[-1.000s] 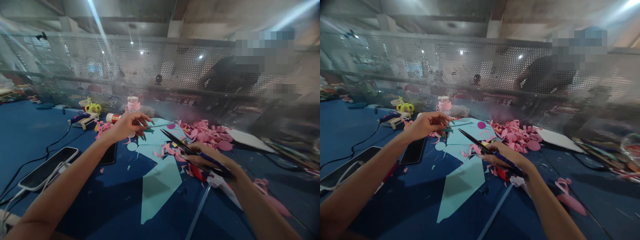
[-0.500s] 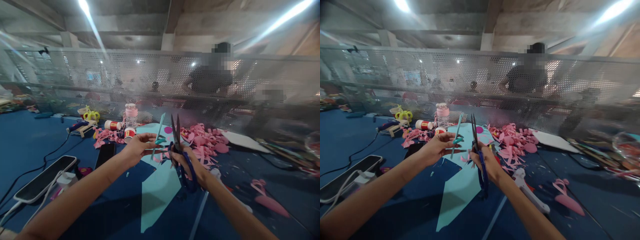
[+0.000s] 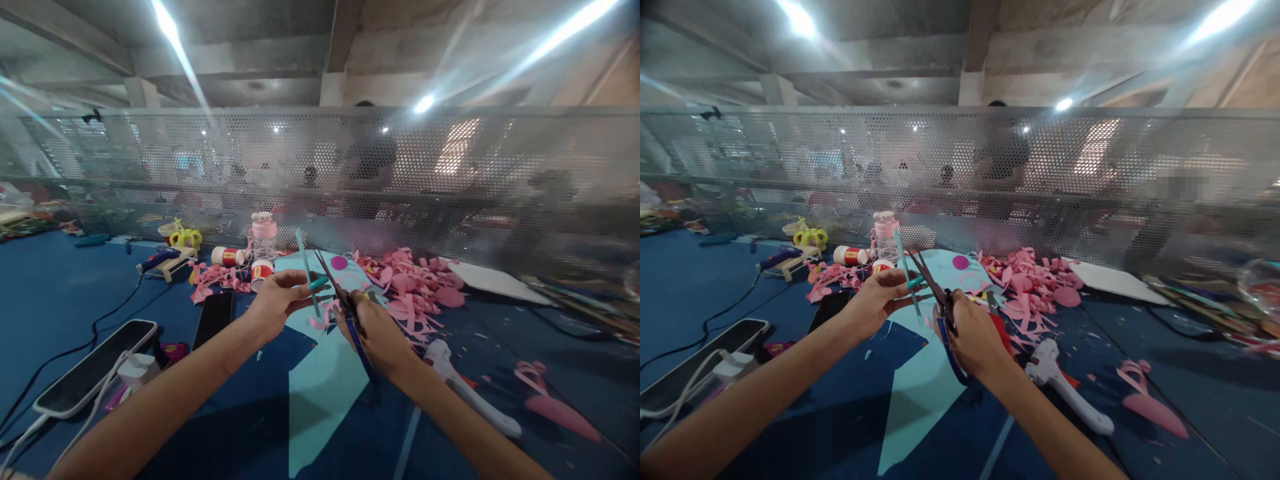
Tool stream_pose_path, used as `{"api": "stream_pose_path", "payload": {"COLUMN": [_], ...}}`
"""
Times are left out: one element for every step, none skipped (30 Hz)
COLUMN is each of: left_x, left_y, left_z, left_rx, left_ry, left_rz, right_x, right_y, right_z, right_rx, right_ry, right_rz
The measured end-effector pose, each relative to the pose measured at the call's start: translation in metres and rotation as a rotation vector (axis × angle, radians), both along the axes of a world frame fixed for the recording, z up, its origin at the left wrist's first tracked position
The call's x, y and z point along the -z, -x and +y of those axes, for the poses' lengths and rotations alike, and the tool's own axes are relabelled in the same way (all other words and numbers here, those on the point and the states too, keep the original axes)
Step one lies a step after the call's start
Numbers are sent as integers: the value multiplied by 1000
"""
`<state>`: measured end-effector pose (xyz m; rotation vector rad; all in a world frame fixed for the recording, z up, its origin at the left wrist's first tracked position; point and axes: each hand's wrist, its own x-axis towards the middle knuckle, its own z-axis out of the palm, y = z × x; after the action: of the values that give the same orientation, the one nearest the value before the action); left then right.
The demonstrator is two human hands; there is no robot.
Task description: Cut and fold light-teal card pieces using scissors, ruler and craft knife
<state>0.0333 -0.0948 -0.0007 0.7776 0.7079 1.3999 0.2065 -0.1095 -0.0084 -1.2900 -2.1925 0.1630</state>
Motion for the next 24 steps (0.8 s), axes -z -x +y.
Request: {"api": "stream_pose_path", "payload": {"left_x": [0, 1, 1, 2, 2, 3, 3, 3, 3, 4, 5, 6, 7, 8, 9, 10, 10, 10, 9, 8, 6, 4, 2, 0], "left_y": [-1, -1, -2, -2, -3, -3, -4, -4, -5, -6, -7, -7, -8, -9, -9, -9, -9, -9, -8, -8, -7, -6, -6, -5], "left_z": [0, 0, 0, 0, 1, 1, 1, 1, 1, 1, 1, 1, 0, 0, 0, -1, -2, -2, -3, -5, -6, -7, -9, -10], "left_rx": [-20, -40, -63, -85, -106, -127, -150, -169, -184, -197, -209, -218, -223, -230, -238, -254, -278, -308, -334, -352, -358, -357, -346, -331], "left_ry": [-13, -29, -49, -75, -102, -129, -150, -167, -178, -185, -193, -206, -223, -242, -260, -279, -301, -327, -355, -386, -419, -450, -475, -494], "left_rz": [8, 19, 30, 39, 46, 49, 46, 42, 38, 34, 29, 23, 20, 19, 22, 32, 50, 76, 108, 141, 173, 201, 225, 244], "right_x": [1, 2, 2, 3, 4, 4, 4, 3, 3, 2, 1, 0, 0, -1, -2, -2, -3, -4, -5, -5, -6, -7, -8, -8], "right_y": [0, 0, 0, -1, -2, -3, -5, -6, -8, -10, -11, -13, -14, -15, -15, -16, -17, -18, -19, -20, -22, -23, -24, -24], "right_z": [0, -1, 0, 0, 1, 2, 4, 5, 7, 9, 10, 12, 13, 14, 14, 15, 15, 16, 17, 18, 18, 19, 20, 21], "right_rx": [18, 37, 55, 70, 84, 97, 107, 115, 117, 113, 105, 94, 85, 78, 73, 72, 72, 68, 61, 53, 44, 34, 22, 10], "right_ry": [-9, -18, -31, -46, -62, -83, -107, -132, -157, -181, -204, -222, -235, -246, -254, -258, -261, -258, -251, -243, -232, -217, -194, -159], "right_rz": [-24, -45, -63, -79, -93, -101, -108, -113, -118, -126, -137, -151, -168, -186, -201, -214, -220, -220, -215, -203, -185, -155, -111, -42]}}
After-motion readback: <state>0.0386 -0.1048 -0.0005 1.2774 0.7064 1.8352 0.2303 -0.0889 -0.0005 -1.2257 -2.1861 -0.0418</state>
